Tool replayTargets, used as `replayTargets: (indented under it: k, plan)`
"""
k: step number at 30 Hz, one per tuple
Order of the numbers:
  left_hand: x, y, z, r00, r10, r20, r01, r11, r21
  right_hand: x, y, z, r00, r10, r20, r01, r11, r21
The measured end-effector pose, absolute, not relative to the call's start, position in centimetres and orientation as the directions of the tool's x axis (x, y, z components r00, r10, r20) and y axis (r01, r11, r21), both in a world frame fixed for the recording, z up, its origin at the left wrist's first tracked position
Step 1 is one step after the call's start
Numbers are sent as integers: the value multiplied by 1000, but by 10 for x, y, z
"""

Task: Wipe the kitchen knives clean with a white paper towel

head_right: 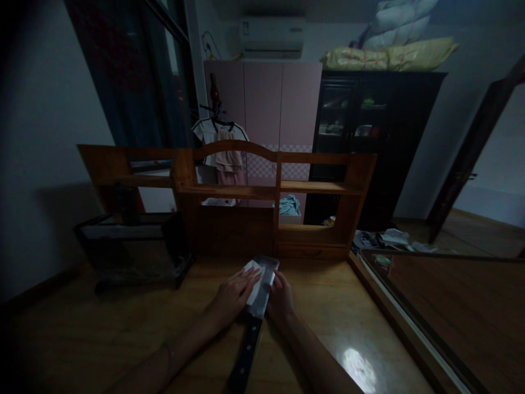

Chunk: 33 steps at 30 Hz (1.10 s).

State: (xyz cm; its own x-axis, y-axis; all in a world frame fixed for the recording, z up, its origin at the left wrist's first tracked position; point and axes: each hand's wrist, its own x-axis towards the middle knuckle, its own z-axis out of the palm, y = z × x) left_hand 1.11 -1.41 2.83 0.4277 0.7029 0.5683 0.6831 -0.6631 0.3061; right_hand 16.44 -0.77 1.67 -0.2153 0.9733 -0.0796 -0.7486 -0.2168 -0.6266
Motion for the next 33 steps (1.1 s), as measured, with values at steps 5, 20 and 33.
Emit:
replayTargets:
  k: [5, 20, 33]
  plan:
    - [7, -6, 20, 306, 734, 606, 734, -587, 341, 164, -10, 21, -269, 952, -149, -765, -305, -568]
    - [18, -29, 40, 620, 582, 527, 546, -802, 244, 166, -2, 9, -258, 962, -85, -819, -265, -509]
    - [2, 2, 10, 282, 772, 570, 770, -537, 346, 165, -9, 19, -302, 948, -102, -752, -303, -586]
